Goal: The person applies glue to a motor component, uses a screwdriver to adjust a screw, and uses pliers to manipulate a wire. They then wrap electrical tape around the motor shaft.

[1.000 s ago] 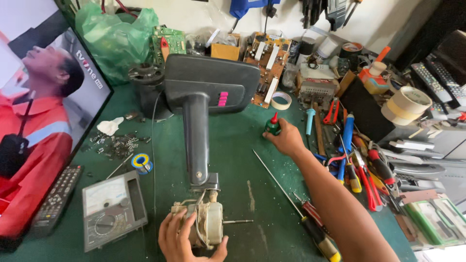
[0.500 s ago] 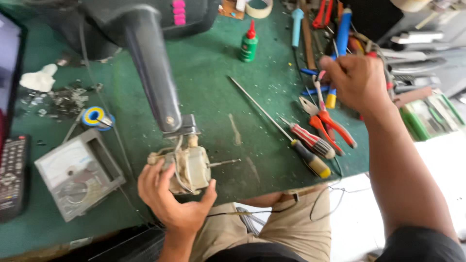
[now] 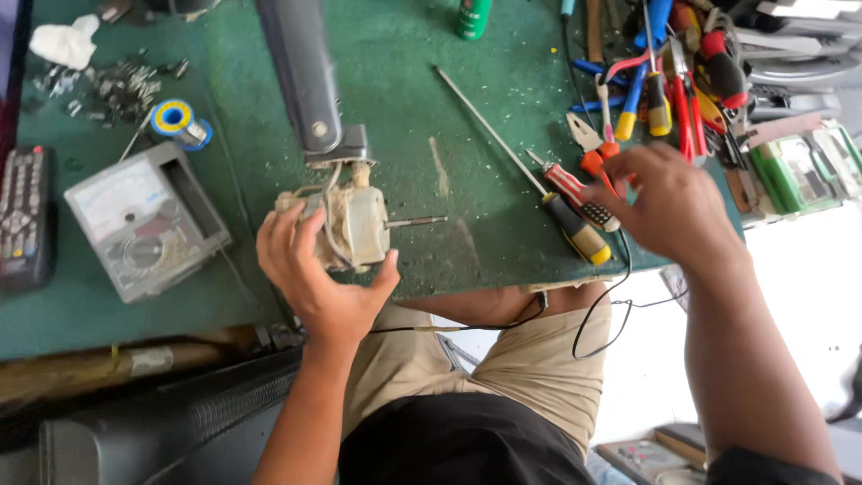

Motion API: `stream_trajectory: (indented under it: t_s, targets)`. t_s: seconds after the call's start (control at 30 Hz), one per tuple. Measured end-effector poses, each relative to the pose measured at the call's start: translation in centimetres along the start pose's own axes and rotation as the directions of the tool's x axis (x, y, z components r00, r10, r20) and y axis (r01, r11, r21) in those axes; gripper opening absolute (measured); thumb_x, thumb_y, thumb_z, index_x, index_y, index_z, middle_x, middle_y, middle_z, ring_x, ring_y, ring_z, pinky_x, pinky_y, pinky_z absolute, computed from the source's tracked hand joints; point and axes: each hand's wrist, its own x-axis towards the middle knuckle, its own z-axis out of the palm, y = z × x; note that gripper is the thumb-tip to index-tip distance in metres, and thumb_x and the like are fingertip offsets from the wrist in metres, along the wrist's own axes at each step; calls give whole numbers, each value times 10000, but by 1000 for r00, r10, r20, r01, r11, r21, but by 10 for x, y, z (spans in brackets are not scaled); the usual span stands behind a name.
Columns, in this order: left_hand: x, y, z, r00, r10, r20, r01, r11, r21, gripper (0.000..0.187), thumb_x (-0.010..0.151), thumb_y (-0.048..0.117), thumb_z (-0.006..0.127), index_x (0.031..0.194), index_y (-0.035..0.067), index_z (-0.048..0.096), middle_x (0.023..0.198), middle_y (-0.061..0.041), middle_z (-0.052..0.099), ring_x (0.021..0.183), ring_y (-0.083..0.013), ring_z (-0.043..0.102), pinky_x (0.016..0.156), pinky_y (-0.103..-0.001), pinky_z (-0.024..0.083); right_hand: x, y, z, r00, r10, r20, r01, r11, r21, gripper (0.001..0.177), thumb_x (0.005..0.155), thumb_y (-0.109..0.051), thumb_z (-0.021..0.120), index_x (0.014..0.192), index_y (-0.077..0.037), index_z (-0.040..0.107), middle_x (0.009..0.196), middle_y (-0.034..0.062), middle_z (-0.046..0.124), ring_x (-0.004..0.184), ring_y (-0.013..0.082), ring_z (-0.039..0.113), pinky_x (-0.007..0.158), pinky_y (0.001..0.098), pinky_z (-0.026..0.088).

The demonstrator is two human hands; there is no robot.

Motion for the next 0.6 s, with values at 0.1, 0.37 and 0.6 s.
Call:
stream_trajectory:
  t_s: [0.1, 0.37, 0.6]
  targets:
    - [-2, -2, -5, 1000, -23, -4, 23, 1000, 17, 696, 931, 524, 769, 1332, -2, 554, 1384, -238, 565, 1323, -505, 541, 1206, -702, 410, 4, -21, 11, 969, -6, 246, 41, 990, -138, 527, 1012, -538, 658, 1345, -136, 727, 1149, 133, 786, 1143, 383, 699, 883, 557, 552]
    - [-13, -15, 1, 998, -59, 4, 59, 996, -74, 697, 878, 423, 864, 1411, 110, 541, 1462, -167, 541, 1430, -469, 520, 1277, -688, 430, 18, 9, 38, 996, -95, 6, 94, 987, -131, 414, 1253, -412, 699, 1121, -33, 802, 1050, 132, 777, 975, 329, 724, 896, 487, 560]
    - [-7, -15, -3, 999, -39, 11, 40, 993, -111, 652, 899, 384, 830, 1398, 81, 541, 1406, -196, 567, 1359, -440, 574, 1277, -658, 437, 5, -80, -23, 941, -337, -34, 336, 915, 224, 329, 1155, -53, 745, 1400, 149, 660, 1096, 282, 626, 801, 328, 577, 712, 421, 429]
